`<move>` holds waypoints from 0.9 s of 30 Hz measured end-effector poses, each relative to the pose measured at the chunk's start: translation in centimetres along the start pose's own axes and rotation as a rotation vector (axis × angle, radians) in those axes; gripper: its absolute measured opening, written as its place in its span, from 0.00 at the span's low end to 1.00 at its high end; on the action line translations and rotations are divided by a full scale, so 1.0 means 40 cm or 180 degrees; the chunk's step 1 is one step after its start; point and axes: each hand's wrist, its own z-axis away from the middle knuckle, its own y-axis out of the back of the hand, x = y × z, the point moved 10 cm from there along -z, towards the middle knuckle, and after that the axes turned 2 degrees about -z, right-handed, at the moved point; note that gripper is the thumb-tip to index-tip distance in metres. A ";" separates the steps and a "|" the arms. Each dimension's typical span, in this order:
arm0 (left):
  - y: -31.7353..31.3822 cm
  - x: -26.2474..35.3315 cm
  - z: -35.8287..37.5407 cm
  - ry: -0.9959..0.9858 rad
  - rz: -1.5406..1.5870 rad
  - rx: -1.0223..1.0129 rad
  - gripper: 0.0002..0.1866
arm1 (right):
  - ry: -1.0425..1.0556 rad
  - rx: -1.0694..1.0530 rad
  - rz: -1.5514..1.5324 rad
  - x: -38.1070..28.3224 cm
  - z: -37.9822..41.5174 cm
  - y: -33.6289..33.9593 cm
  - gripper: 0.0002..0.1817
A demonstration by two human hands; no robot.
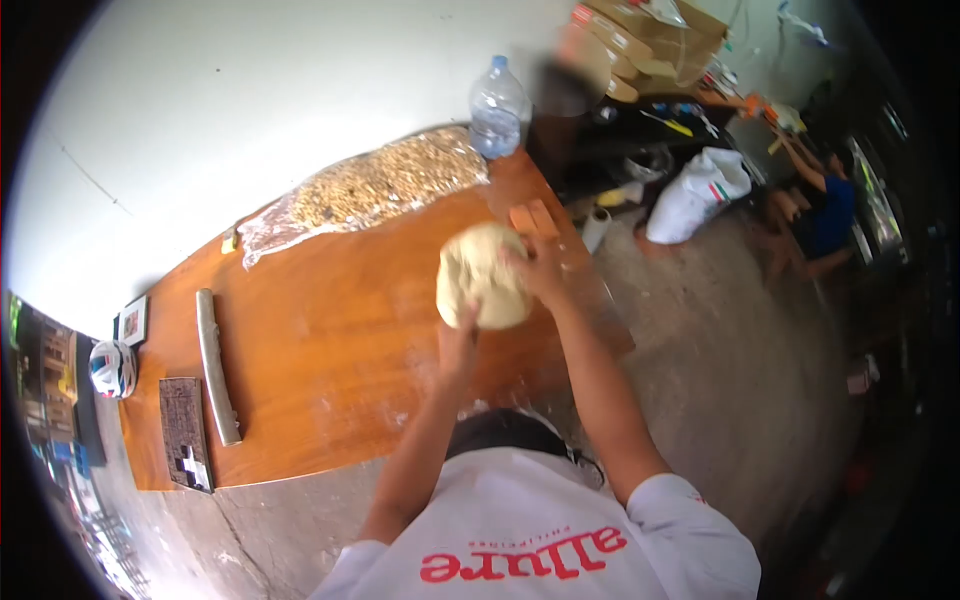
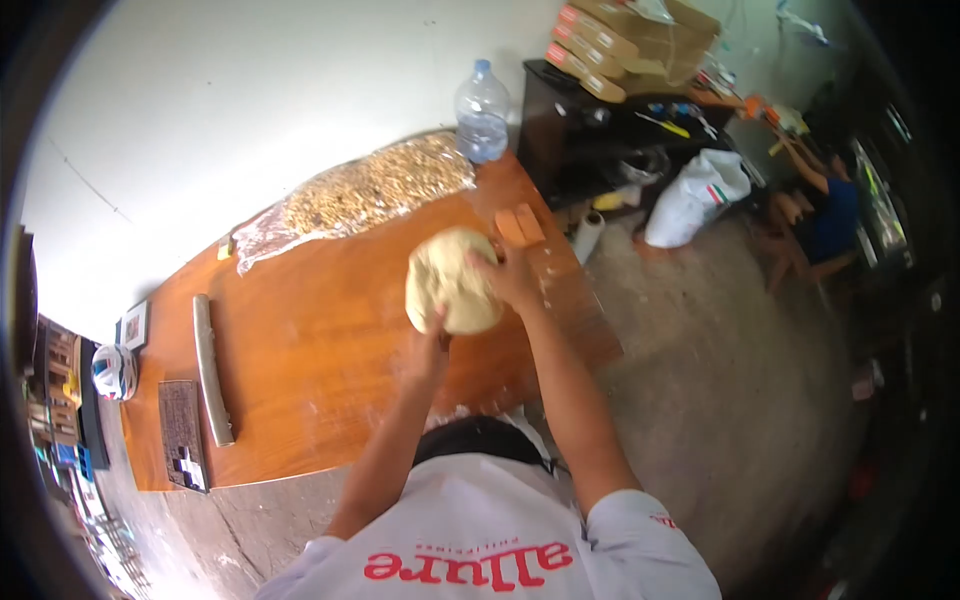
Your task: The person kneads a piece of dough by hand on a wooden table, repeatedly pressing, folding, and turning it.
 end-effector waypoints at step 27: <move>0.141 -0.156 -0.195 -0.0214 -0.4072 -0.0346 0.25 | 0.1000 -0.2145 0.3119 0.366 0.104 -0.252 0.31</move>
